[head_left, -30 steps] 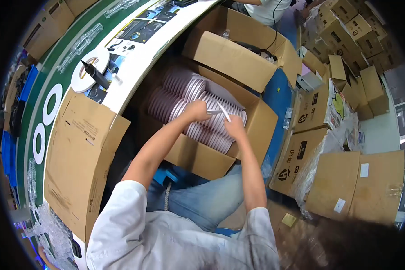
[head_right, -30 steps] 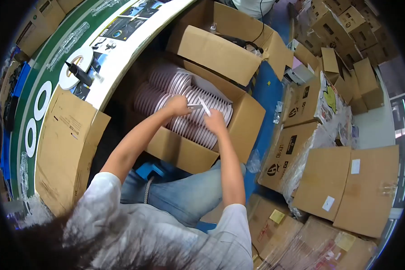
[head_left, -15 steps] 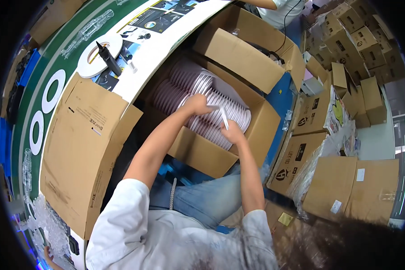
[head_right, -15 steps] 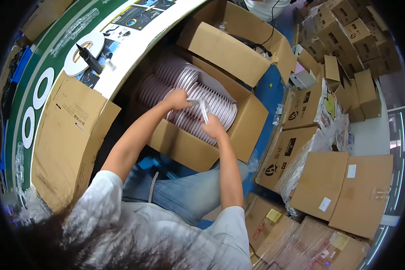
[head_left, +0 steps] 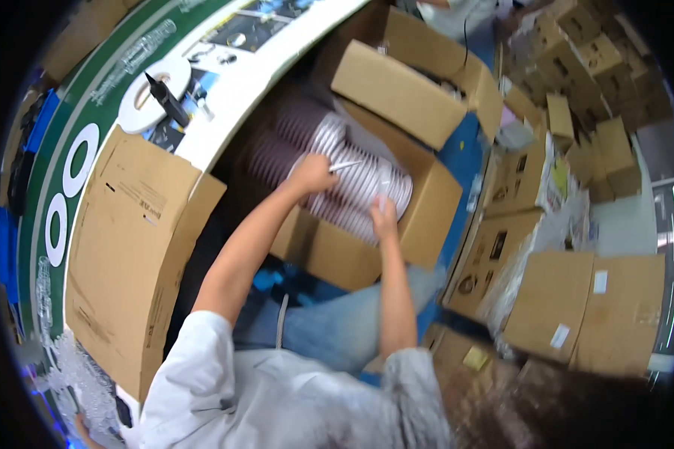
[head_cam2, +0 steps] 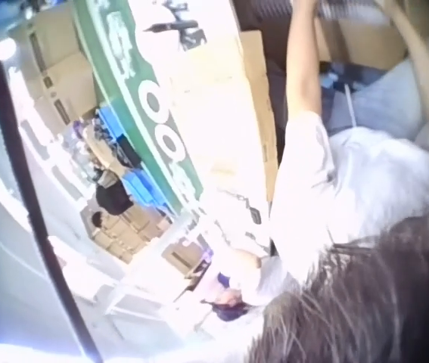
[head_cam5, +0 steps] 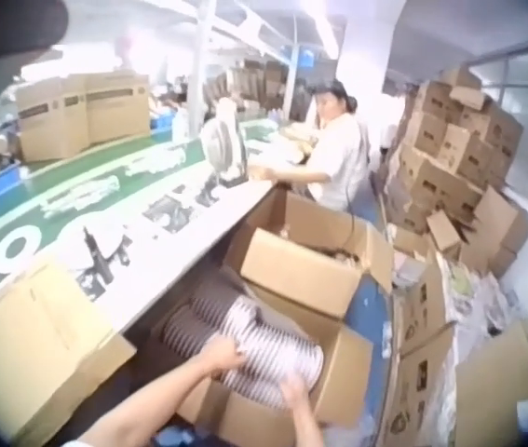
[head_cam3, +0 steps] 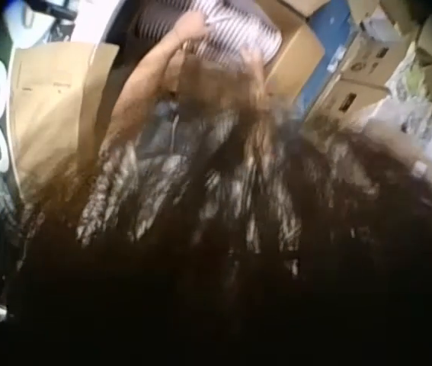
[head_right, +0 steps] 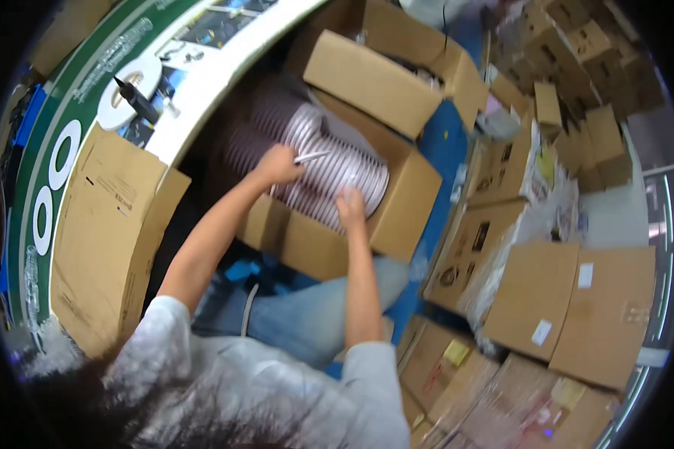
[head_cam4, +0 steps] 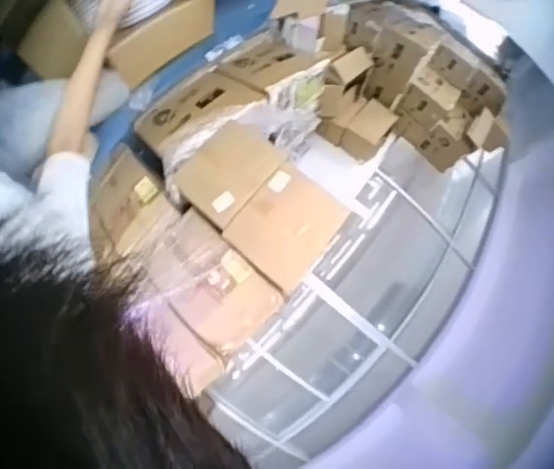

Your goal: Unpacking and sorting white ring-shaped components from a large box at a warehouse workstation.

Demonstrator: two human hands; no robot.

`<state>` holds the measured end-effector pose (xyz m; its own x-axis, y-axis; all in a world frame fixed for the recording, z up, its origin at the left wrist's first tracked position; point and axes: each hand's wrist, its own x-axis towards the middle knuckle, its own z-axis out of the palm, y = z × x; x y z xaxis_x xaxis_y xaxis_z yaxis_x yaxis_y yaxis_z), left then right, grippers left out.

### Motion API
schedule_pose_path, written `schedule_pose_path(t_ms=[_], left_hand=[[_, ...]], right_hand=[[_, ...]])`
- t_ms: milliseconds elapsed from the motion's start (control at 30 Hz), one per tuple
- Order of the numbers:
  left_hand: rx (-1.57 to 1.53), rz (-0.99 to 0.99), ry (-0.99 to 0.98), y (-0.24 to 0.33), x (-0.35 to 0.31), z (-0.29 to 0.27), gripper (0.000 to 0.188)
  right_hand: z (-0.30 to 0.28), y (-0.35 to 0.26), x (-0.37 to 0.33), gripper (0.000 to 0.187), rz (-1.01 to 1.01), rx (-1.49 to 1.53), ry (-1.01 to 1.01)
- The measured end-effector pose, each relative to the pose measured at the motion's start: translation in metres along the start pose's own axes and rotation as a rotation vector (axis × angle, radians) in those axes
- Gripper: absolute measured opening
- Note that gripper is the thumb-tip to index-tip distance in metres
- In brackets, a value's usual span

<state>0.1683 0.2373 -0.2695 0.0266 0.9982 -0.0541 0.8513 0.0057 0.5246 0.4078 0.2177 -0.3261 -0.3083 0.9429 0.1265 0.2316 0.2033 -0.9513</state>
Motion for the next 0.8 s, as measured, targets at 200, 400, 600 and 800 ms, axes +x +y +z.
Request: schedule_pose_path(t_ms=[200, 400, 600, 800], left_hand=[[-0.307, 0.439, 0.734, 0.058, -0.027, -0.045, 0.02], [0.113, 0.338, -0.046, 0.033, -0.004, 0.015, 0.014], [0.055, 0.382, 0.003, 0.051, -0.003, 0.02, 0.014], [0.063, 0.602, 0.077, 0.03, -0.001, 0.037, 0.017]], right_hand=[[0.0, 0.071, -0.028, 0.007, 0.313, 0.189, -0.076], [0.0, 0.048, 0.005, 0.013, 0.479, 0.098, -0.458], [-0.006, 0.052, 0.003, 0.018, 0.539, 0.698, -0.372], [-0.007, 0.068, -0.001, 0.011, 0.373, 0.584, -0.178]])
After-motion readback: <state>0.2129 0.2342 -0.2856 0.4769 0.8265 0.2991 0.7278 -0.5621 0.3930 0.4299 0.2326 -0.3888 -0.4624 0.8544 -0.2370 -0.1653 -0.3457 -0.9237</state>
